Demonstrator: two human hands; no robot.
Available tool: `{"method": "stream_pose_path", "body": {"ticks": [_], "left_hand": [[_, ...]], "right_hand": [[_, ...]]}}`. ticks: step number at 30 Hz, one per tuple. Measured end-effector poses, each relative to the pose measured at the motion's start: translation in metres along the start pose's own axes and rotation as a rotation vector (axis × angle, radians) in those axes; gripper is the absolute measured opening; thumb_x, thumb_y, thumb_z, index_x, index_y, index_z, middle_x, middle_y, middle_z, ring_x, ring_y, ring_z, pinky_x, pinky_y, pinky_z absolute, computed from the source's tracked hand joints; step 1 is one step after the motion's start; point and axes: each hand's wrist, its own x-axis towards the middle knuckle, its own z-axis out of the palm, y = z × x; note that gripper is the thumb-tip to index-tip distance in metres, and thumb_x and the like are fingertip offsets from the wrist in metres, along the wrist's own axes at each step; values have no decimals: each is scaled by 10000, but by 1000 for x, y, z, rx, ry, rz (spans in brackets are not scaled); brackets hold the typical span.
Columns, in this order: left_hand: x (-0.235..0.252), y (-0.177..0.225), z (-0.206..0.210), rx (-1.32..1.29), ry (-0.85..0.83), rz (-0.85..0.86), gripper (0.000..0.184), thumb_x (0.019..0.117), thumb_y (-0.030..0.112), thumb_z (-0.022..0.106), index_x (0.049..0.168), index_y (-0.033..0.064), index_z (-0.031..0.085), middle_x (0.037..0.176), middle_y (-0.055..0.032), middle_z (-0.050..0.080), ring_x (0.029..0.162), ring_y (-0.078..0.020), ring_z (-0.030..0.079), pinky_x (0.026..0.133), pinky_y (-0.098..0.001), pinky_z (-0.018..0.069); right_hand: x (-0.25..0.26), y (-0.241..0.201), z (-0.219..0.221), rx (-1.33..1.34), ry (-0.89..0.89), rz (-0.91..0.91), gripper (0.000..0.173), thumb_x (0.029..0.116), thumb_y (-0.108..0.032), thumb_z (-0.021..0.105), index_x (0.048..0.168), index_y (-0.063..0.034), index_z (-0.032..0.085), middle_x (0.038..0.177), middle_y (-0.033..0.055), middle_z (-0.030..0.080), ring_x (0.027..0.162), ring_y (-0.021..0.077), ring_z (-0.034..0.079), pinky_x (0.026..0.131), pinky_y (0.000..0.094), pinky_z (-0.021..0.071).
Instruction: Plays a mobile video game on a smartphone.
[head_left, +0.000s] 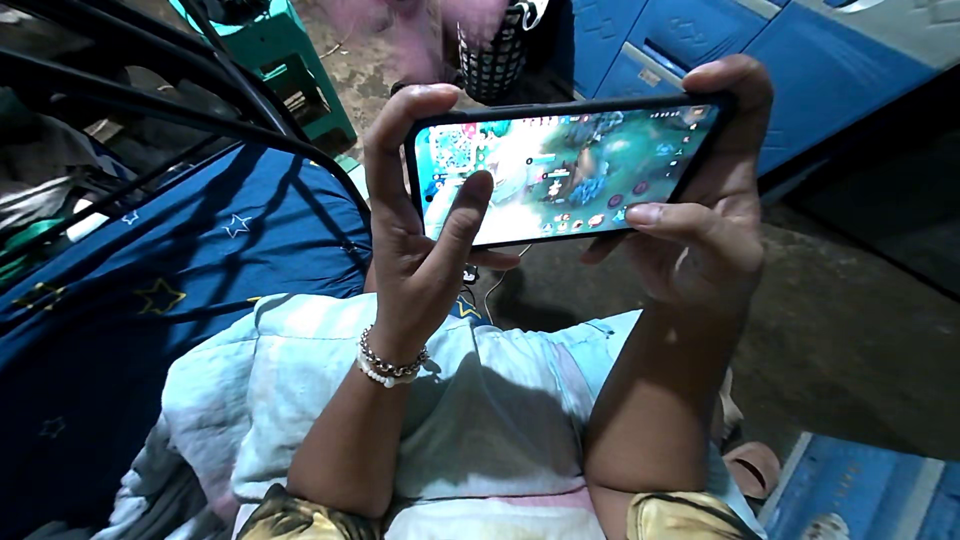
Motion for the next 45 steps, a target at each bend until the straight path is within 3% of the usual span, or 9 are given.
{"method": "stream_pose_path", "body": {"ticks": [3, 11, 14, 22, 45], "left_hand": [[0, 0, 0, -17, 3, -11, 508, 1019, 92, 575, 1474, 171, 363, 1364, 5, 473, 1148, -84, 597, 814, -222, 609], [1, 0, 0, -1, -4, 10, 512, 1015, 92, 582, 1470, 151, 355, 1375, 16, 461, 1187, -75, 563, 890, -223, 571], [1, -1, 0, 4, 8, 6, 503, 1013, 103, 594, 1461, 151, 370, 1359, 6, 473, 1161, -81, 585, 829, -215, 602], [2, -2, 1, 30, -3, 46, 517, 1006, 80, 593, 1466, 125, 361, 1393, 8, 452, 1251, -101, 528, 966, -265, 551], [0, -1, 0, 24, -7, 18, 502, 1022, 110, 575, 1473, 160, 360, 1388, 27, 460, 1231, -86, 542, 942, -248, 560]], "right_hand": [[0, 0, 0, -4, -5, -2, 679, 850, 10, 642, 1420, -211, 345, 1289, 70, 555, 964, 196, 713, 503, 335, 634], [0, 0, 0, -11, -2, 4, 681, 843, 0, 653, 1415, -216, 354, 1286, 57, 563, 943, 185, 716, 513, 335, 636], [0, -1, 0, -20, 9, 6, 678, 839, 9, 647, 1412, -210, 357, 1290, 65, 562, 950, 186, 714, 512, 325, 634], [0, 0, -2, -4, -6, 3, 662, 855, -4, 657, 1403, -219, 353, 1280, 59, 566, 959, 188, 715, 492, 332, 631], [0, 0, -2, 2, -11, 7, 668, 855, -8, 660, 1407, -225, 352, 1282, 55, 571, 955, 184, 717, 497, 330, 632]]}}
